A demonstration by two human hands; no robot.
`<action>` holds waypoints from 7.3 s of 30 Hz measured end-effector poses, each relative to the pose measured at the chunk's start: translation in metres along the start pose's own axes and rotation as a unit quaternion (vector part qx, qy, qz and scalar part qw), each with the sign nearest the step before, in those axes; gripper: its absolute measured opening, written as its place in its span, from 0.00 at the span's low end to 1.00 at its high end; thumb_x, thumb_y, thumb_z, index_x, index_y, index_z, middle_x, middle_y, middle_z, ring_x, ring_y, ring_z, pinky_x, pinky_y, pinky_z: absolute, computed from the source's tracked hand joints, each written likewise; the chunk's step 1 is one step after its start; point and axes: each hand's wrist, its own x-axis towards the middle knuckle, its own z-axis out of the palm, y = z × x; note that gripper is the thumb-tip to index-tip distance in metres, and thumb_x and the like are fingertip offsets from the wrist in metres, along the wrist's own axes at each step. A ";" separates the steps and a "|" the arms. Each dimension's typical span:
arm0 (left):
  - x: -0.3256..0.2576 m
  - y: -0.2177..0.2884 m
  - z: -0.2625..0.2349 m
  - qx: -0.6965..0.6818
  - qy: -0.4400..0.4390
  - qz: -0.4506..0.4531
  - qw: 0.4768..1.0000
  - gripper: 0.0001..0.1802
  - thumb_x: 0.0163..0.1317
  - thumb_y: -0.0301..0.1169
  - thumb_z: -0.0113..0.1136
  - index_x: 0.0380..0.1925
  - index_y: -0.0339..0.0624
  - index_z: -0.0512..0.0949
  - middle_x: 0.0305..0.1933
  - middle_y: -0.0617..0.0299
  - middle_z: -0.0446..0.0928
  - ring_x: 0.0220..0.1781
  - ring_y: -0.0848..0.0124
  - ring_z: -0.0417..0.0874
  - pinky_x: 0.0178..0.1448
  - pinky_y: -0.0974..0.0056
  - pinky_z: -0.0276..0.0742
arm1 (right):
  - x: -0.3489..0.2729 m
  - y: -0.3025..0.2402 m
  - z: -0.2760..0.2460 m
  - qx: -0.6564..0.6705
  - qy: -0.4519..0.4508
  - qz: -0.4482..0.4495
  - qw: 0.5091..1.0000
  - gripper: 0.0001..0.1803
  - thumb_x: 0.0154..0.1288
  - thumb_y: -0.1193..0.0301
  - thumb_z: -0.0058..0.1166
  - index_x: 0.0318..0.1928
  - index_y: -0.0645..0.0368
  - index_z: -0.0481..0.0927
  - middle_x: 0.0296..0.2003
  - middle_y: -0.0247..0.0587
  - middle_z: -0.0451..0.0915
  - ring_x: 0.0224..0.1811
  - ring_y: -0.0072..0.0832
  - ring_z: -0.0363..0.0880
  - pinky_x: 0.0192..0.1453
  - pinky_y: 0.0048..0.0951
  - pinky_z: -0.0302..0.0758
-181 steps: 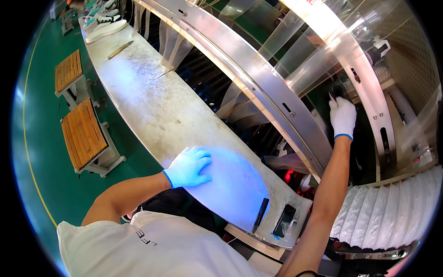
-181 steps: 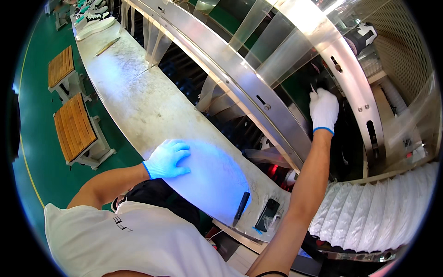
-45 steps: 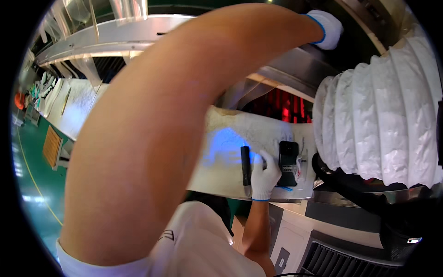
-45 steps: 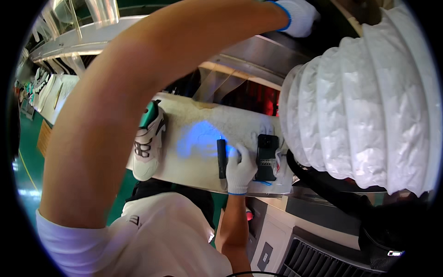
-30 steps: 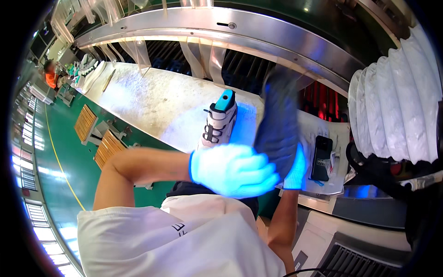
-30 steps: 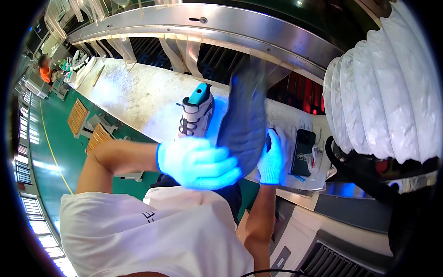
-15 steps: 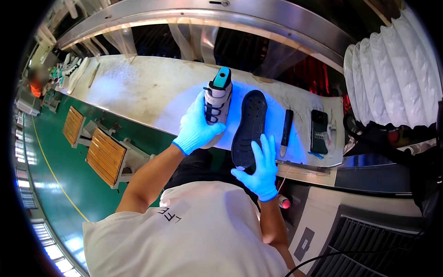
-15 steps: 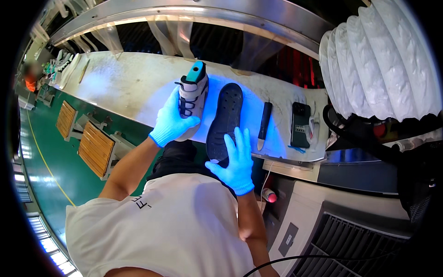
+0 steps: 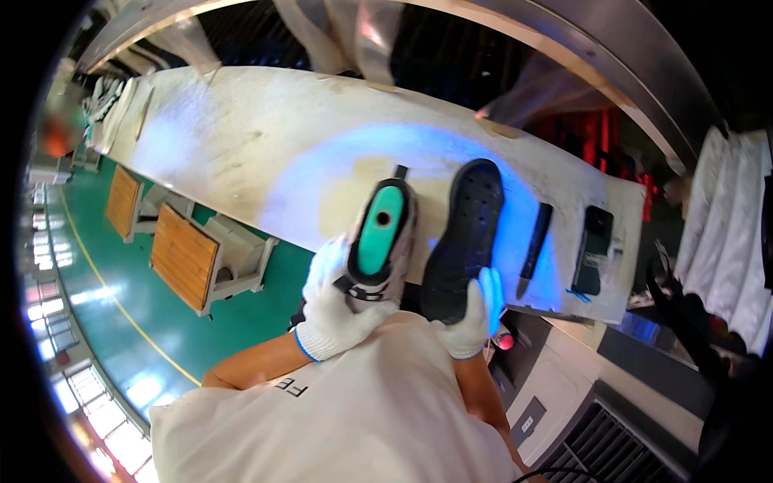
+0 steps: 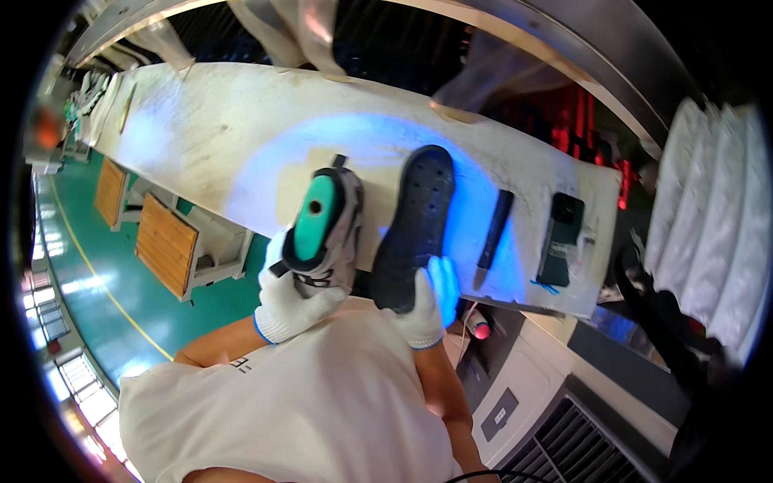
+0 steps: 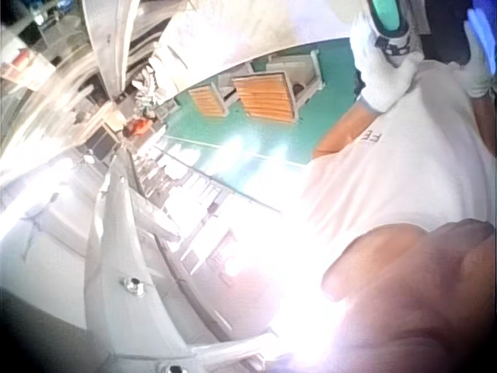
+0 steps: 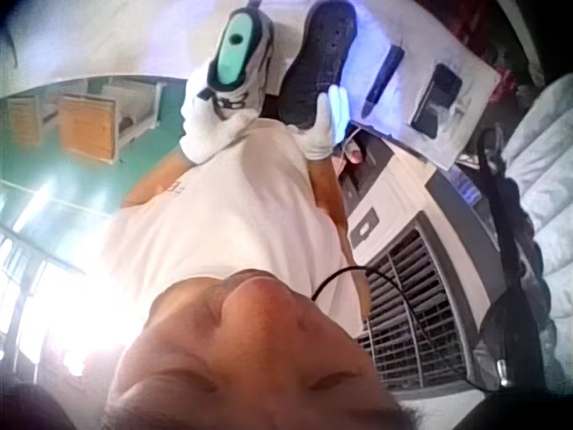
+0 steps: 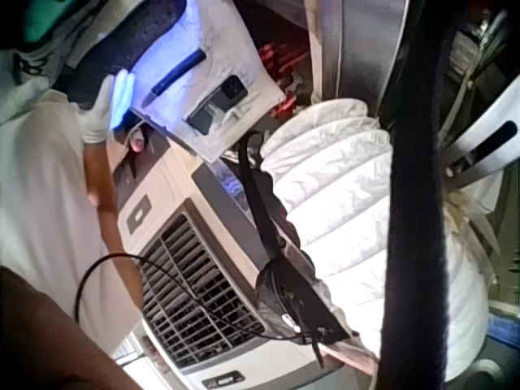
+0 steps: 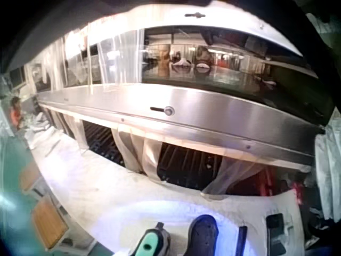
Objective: The person uses a small black tool to scrape and clean the surface of a white and teal sneaker on a metal workbench. They repeatedly rub the tool along the shoe's upper and sole, rotating the shoe to access different areas, and occasionally wipe the surface with gloved hands.
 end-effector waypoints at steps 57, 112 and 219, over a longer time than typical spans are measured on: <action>-0.039 0.087 -0.031 -0.373 -0.011 0.178 0.910 0.21 0.61 0.26 0.86 0.33 0.39 0.75 0.68 0.34 0.84 0.74 0.43 0.85 0.81 0.38 0.72 | 0.057 -0.134 -0.106 0.390 0.074 0.015 0.918 0.20 0.56 0.82 0.82 0.48 0.60 0.88 0.41 0.38 0.82 0.39 0.28 0.79 0.42 0.30 0.77; 0.011 0.100 -0.047 -0.344 -0.235 -0.005 0.909 0.29 0.62 0.44 0.79 0.58 0.37 0.90 0.66 0.54 0.87 0.83 0.51 0.71 0.90 0.42 0.56 | 0.078 -0.131 -0.122 0.434 0.009 0.067 0.898 0.40 0.59 0.79 0.83 0.71 0.62 0.79 0.36 0.33 0.82 0.32 0.17 0.77 0.36 0.23 0.79; 0.220 0.128 -0.096 0.284 -0.526 -0.278 0.752 0.53 0.52 0.50 0.89 0.76 0.37 0.78 0.53 0.46 0.93 0.53 0.60 0.94 0.60 0.58 0.89 | 0.159 -0.111 0.020 0.318 -0.077 0.118 0.938 0.50 0.47 0.50 0.90 0.67 0.52 0.76 0.47 0.44 0.79 0.47 0.43 0.86 0.40 0.44 0.87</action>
